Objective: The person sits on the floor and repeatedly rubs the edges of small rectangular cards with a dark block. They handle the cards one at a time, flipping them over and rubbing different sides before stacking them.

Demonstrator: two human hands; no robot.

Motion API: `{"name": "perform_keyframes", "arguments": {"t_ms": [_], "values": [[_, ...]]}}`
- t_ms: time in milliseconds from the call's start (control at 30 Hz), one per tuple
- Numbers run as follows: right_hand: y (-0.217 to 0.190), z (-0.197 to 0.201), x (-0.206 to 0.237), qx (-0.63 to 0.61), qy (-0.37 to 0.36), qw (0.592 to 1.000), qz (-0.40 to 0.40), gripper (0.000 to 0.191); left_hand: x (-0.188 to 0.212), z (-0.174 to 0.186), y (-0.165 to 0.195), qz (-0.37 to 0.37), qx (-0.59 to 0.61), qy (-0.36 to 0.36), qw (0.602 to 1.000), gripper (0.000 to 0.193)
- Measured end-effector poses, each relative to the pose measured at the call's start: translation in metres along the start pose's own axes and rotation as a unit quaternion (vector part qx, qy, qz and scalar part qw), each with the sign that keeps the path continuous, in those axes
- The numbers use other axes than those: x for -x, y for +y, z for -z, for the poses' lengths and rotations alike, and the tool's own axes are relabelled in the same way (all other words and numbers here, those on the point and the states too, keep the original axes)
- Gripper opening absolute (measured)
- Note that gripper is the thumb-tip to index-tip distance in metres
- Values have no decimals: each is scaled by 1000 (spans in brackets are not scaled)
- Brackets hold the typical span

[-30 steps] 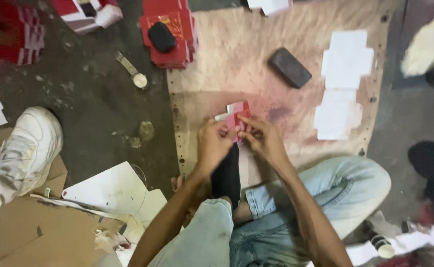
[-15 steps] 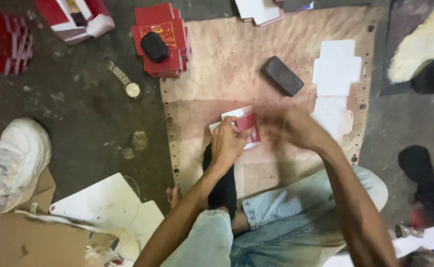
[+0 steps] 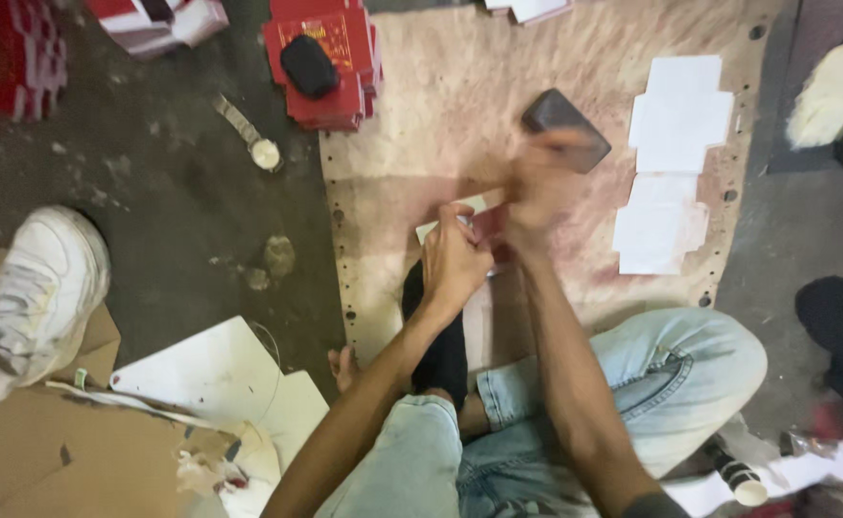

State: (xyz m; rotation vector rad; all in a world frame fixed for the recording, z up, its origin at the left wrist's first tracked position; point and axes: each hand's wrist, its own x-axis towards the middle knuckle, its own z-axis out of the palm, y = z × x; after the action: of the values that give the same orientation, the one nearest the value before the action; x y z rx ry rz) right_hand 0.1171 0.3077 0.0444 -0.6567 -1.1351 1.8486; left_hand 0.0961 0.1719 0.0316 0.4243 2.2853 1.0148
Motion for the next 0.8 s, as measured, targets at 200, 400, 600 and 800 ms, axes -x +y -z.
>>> {"name": "perform_keyframes", "arguments": {"t_ms": [200, 400, 600, 800], "values": [[-108, 8, -5, 17, -54, 997, 46, 16, 0, 5, 2, 8, 6, -15, 1000, 62], [-45, -4, 44, 59, 66, 994, 61, 23, 0, 6, 2, -66, 6, -9, 998, 62], [-25, 56, 44, -130, 68, 989, 25, 33, 9, 5, 3, -83, -12, 11, 996, 62], [-9, 59, 41, 226, 115, 965, -65, 29, 3, 7, 3, -46, 6, -4, 999, 61]]}}
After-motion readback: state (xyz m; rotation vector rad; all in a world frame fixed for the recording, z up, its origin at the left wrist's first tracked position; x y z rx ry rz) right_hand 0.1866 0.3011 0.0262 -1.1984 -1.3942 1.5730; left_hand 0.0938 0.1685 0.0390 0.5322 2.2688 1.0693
